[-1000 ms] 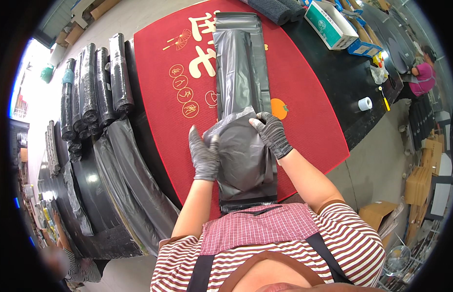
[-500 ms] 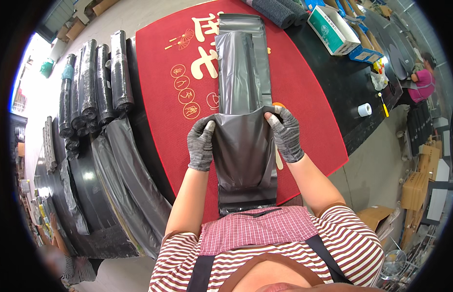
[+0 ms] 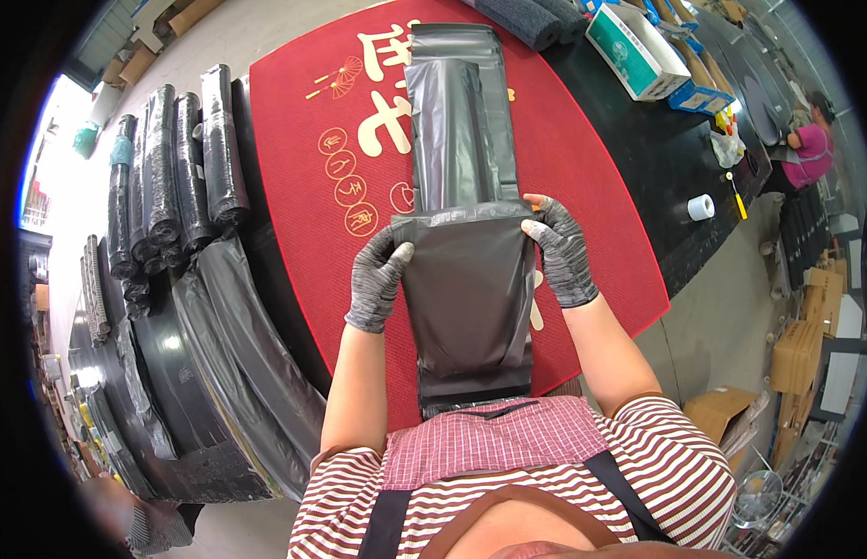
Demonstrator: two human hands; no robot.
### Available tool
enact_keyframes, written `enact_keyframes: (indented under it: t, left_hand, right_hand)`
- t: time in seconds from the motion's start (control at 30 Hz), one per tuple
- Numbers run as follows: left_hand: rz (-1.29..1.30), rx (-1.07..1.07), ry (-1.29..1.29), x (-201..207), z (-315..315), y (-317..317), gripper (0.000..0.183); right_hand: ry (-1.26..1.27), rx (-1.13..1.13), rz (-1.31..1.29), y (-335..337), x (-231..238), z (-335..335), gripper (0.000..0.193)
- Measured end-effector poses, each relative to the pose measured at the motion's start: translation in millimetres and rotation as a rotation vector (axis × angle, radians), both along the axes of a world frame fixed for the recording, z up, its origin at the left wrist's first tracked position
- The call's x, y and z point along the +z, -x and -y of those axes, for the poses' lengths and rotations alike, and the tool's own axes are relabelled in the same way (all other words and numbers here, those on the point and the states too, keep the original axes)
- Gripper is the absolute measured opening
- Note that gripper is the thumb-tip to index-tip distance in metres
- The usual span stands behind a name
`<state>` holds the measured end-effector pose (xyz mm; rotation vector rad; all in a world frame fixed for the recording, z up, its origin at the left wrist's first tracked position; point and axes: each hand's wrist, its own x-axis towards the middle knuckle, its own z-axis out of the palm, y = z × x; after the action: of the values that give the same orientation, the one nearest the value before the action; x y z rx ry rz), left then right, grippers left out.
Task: The person slides a roll of plastic film into a grey plastic bag, tucks the ends of the bag, and places the packaged roll onto a stack on the workbench.
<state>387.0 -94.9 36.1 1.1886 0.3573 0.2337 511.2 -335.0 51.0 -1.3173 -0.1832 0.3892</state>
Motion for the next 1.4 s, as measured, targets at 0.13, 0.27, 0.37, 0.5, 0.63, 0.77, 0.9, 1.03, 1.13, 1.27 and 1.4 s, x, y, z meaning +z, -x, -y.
enact_keyframes:
  t: [0.13,0.27,0.37,0.5,0.63,0.77,0.9,1.03,1.13,1.27,1.4]
  left_hand:
    - [-0.007,-0.013,0.032,-15.0,-0.1,-6.1,0.035]
    - [-0.124,-0.062,-0.033,-59.3,-8.1,-12.8,0.039]
    - [-0.188,-0.118,0.001,-77.8,-7.0,-16.8,0.035]
    - [-0.432,-0.238,-0.166,-82.3,-9.8,-32.7,0.024]
    - [-0.647,-0.273,-0.59,-62.1,-20.2,-38.4,0.035]
    - [-0.779,-0.243,-1.064,-39.8,-26.5,-36.0,0.063]
    - [-0.608,-0.182,-1.231,-20.4,-10.7,-31.8,0.048]
    - [0.118,0.065,-1.197,-15.3,32.3,-26.6,0.033]
    - [0.0,-0.029,-1.148,-62.6,69.6,-23.3,0.057]
    - [-0.018,0.057,-0.746,-90.8,67.6,-25.2,0.069]
    - [-0.182,-0.055,-0.678,-47.5,62.4,-29.0,0.09]
  right_hand:
    - [0.118,-0.031,0.064,-2.7,-9.2,-2.3,0.038]
    - [0.257,0.009,0.068,-11.5,-49.4,2.8,0.032]
    - [0.398,0.058,0.039,-12.4,-72.8,1.1,0.019]
    - [0.513,0.127,-0.054,-16.0,-87.3,-9.2,0.017]
    - [0.704,0.249,-0.042,-16.4,-89.2,-3.9,0.02]
    - [0.968,-0.095,0.722,-5.4,-51.7,-6.2,0.022]
    - [0.534,-0.107,0.937,30.8,8.4,-39.9,0.031]
    - [0.827,-0.024,0.931,40.2,-31.2,-53.6,0.045]
    - [0.767,-0.057,0.759,39.2,-77.3,-59.2,0.057]
    - [0.44,-0.011,0.191,39.0,-50.0,-64.4,0.068]
    - [0.182,0.026,-0.055,15.7,-68.5,-53.8,0.054]
